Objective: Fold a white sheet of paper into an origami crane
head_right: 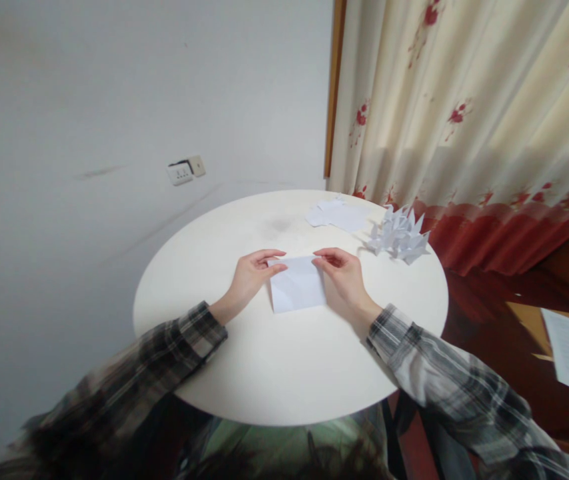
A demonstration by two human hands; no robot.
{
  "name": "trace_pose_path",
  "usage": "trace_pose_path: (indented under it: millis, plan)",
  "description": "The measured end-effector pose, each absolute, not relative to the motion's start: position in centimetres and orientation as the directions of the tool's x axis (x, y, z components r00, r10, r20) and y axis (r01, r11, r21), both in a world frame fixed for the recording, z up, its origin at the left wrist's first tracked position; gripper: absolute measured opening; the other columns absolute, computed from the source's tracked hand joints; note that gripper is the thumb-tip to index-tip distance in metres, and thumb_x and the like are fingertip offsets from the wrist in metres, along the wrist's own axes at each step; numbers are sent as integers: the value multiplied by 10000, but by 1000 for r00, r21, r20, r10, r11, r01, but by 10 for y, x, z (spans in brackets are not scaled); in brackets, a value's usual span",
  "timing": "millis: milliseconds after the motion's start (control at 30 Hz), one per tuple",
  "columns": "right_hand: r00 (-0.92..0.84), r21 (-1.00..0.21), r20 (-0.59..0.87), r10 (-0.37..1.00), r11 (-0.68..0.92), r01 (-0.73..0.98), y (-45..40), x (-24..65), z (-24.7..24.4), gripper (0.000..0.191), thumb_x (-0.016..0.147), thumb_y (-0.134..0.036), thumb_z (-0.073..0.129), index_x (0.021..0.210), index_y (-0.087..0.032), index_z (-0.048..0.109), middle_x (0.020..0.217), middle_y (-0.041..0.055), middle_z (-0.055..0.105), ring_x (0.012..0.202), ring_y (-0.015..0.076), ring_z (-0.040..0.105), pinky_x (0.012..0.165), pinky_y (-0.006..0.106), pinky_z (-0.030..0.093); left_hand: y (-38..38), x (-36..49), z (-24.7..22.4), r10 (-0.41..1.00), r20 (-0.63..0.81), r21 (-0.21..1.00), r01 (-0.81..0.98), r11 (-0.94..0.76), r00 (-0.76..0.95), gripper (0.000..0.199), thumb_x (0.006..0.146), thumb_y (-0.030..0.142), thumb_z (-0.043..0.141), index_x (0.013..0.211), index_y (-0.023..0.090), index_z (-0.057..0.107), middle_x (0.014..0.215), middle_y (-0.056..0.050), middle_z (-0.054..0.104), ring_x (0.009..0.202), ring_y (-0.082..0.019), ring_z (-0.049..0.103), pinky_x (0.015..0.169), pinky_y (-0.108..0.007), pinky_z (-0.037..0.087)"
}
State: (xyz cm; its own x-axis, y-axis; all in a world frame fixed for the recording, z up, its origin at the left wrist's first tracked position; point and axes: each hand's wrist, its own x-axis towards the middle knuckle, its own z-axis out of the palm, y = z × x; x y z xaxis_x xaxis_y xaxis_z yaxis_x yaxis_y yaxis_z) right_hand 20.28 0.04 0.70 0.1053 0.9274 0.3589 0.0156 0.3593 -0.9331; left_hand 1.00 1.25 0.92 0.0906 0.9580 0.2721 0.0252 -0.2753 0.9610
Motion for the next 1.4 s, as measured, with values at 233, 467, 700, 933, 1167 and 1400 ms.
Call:
trace_pose_path:
  millis: [233,467,700,933,1167,1400]
  plan:
    - [106,-936,346,932,350,-27,1,202,6,199,593,-296,739,751,-193,677,733,25,662,673,140,574,659,292,459,12,10,9,959,265,963,20,-268,103,273,611,276,724,839,129,701,825,-59,685,679,-133,589,623,-233,452]
    - [117,-938,338,934,344,-39,3,204,4,205,585,-309,740,746,-200,675,739,24,661,687,145,577,663,296,457,12,9,7,955,266,963,19,-271,135,346,621,278,721,939,144,694,932,-66,688,758,-159,615,679,-253,481]
    - [141,-940,328,934,338,-49,4,206,4,187,586,-295,735,736,-202,676,720,20,655,667,141,566,647,292,446,14,8,3,951,296,951,71,-302,85,334,637,266,709,948,146,698,815,-40,692,672,-130,590,616,-227,467]
    - [139,-946,309,941,319,-52,1,203,8,206,578,-286,736,757,-194,692,735,24,668,668,137,566,655,291,441,16,8,5,958,281,959,30,-283,46,309,612,258,728,897,140,707,760,-39,686,639,-118,575,610,-225,454]
    - [152,-959,265,952,276,-59,2,202,6,172,550,-258,739,697,-181,690,710,31,672,652,140,566,639,287,433,18,7,3,957,288,956,49,-290,49,270,630,301,713,840,132,711,781,-59,690,662,-132,578,605,-231,438]
    - [152,-992,70,986,84,-92,4,200,-1,193,481,-245,744,620,-141,659,561,9,618,525,106,503,537,255,370,29,3,-9,947,301,915,247,-320,112,185,654,253,670,787,130,707,717,-39,666,624,-125,545,573,-222,406]
